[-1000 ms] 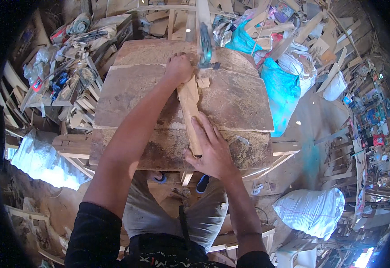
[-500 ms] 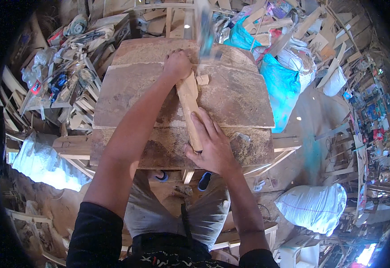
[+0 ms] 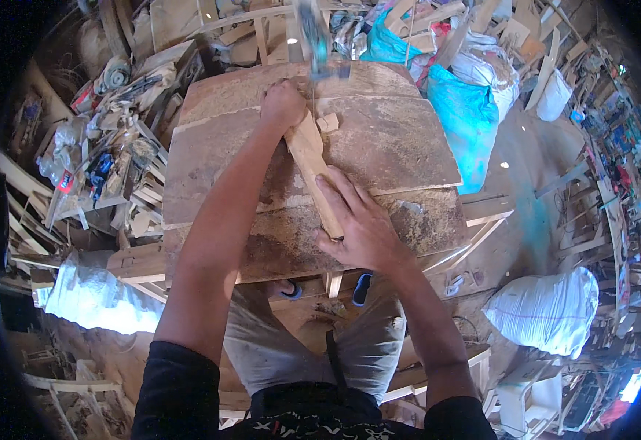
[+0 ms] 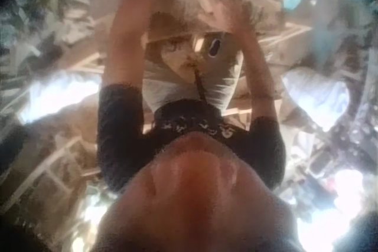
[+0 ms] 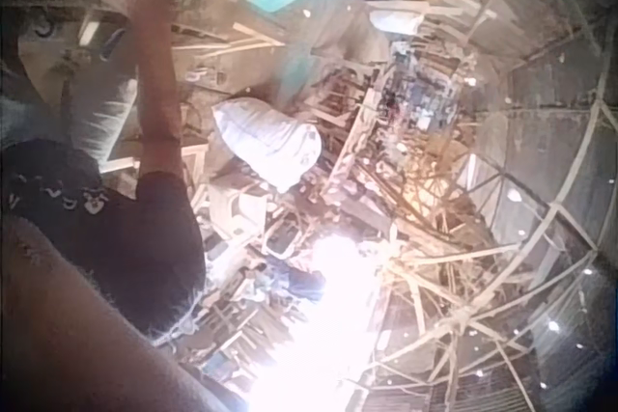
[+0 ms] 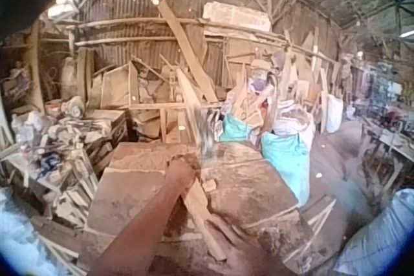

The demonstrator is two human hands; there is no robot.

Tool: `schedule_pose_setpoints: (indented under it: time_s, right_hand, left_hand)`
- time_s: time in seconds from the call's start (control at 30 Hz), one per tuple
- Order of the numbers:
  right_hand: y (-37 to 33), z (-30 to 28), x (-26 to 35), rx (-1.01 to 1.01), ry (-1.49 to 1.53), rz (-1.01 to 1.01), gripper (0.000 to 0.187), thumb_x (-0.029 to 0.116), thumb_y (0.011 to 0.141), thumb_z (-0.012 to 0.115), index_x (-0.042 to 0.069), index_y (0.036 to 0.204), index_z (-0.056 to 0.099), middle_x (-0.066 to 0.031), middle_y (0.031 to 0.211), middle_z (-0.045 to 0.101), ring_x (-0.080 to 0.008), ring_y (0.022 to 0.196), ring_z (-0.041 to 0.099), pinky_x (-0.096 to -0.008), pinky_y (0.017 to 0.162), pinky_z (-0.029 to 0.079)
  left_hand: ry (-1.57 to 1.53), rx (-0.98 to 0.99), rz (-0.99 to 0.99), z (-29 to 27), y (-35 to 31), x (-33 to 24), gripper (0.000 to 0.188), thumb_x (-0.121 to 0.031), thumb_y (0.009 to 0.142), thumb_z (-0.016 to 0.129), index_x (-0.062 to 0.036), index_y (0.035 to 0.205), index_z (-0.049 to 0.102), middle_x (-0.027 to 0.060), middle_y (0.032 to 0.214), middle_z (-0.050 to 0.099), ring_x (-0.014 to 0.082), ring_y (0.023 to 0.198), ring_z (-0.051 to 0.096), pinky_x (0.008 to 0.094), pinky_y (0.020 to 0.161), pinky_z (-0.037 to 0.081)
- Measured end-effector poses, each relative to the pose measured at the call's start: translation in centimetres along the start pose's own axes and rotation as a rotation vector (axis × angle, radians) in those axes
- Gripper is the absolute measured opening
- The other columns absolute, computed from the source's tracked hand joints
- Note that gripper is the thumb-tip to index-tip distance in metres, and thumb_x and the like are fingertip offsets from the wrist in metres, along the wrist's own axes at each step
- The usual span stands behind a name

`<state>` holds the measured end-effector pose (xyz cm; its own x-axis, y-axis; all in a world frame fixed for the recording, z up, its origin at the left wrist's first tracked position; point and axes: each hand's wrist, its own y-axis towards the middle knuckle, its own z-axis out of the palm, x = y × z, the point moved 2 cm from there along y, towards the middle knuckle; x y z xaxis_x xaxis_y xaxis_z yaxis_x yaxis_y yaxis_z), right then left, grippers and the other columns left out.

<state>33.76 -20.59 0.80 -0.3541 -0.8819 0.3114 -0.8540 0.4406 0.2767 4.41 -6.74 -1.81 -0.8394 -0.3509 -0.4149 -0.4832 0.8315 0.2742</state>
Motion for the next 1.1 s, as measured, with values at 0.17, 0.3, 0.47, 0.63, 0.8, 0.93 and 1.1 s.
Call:
schedule_pose_setpoints:
  time_s: [0.17,0.3,0.47,0.63,0.8,0.93,1.1]
  right_hand:
    - [0.0,0.4,-0.5,-0.016,-0.023,-0.032,0.088,0.037,0.09,0.073,0.004,0.162,0.035,-0.0249,0.164,0.034,-0.0429,0.146,0.044,-0.0498,0.121,0.04]
    - [0.0,0.4,-0.7,-0.022,-0.019,-0.029,0.088,0.039,0.09,0.073,0.004,0.162,0.036,-0.0252,0.164,0.035,-0.0432,0.144,0.045,-0.0502,0.12,0.04]
    - [0.1,0.5,-0.7,-0.015,0.001,-0.009,0.088,0.036,0.088,0.074,0.008,0.163,0.036,-0.0219,0.165,0.035,-0.0425,0.145,0.044,-0.0502,0.121,0.039]
    - [0.4,0.3,-1.1,-0.039,-0.029,-0.042,0.089,0.034,0.088,0.075,0.009,0.164,0.035,-0.02,0.165,0.036,-0.0422,0.145,0.044,-0.0499,0.122,0.038]
    - [0.6,0.7,-1.1,-0.039,-0.03,-0.045,0.09,0.032,0.087,0.076,0.009,0.163,0.035,-0.0199,0.165,0.036,-0.0426,0.145,0.044,-0.0506,0.121,0.04]
    - [0.6,0.5,-1.3,-0.038,-0.009,-0.027,0.09,0.032,0.087,0.076,0.009,0.163,0.035,-0.019,0.164,0.036,-0.0424,0.144,0.045,-0.0508,0.121,0.04]
    - [0.7,0.4,-1.3,-0.042,0.003,-0.03,0.09,0.031,0.086,0.077,0.008,0.163,0.035,-0.0184,0.164,0.037,-0.0425,0.143,0.046,-0.0506,0.12,0.041]
  left_hand:
    - [0.003,-0.053,0.027,0.0,0.0,0.0,0.05,-0.014,0.087,0.058,-0.0179,0.135,0.069,0.0203,0.134,0.067,0.0395,0.128,0.063,0.0598,0.114,0.042]
    - [-0.048,-0.004,0.015,-0.5,-0.1,-0.5,0.045,-0.014,0.09,0.056,-0.0165,0.134,0.068,0.0189,0.137,0.065,0.0378,0.133,0.059,0.0592,0.116,0.038]
    - [-0.074,0.029,-0.036,-0.3,0.1,-0.2,0.046,-0.014,0.092,0.054,-0.0177,0.136,0.068,0.0169,0.14,0.064,0.0376,0.138,0.055,0.0601,0.12,0.033]
    - [-0.1,0.031,0.007,0.6,1.0,0.4,0.046,-0.014,0.092,0.054,-0.0165,0.136,0.068,0.0177,0.143,0.063,0.0408,0.138,0.055,0.0606,0.121,0.033]
    - [-0.088,-0.024,0.013,1.1,1.7,1.3,0.044,-0.015,0.091,0.056,-0.0137,0.133,0.069,0.0188,0.142,0.063,0.0421,0.136,0.056,0.0576,0.118,0.037]
    - [-0.086,0.016,0.007,0.4,1.5,0.5,0.044,-0.016,0.09,0.058,-0.0134,0.133,0.069,0.0194,0.14,0.063,0.0412,0.135,0.057,0.0571,0.116,0.04]
    - [-0.039,0.06,-0.017,-0.1,1.5,0.0,0.045,-0.015,0.09,0.06,-0.0149,0.134,0.068,0.0189,0.14,0.063,0.0403,0.134,0.058,0.0574,0.116,0.04]
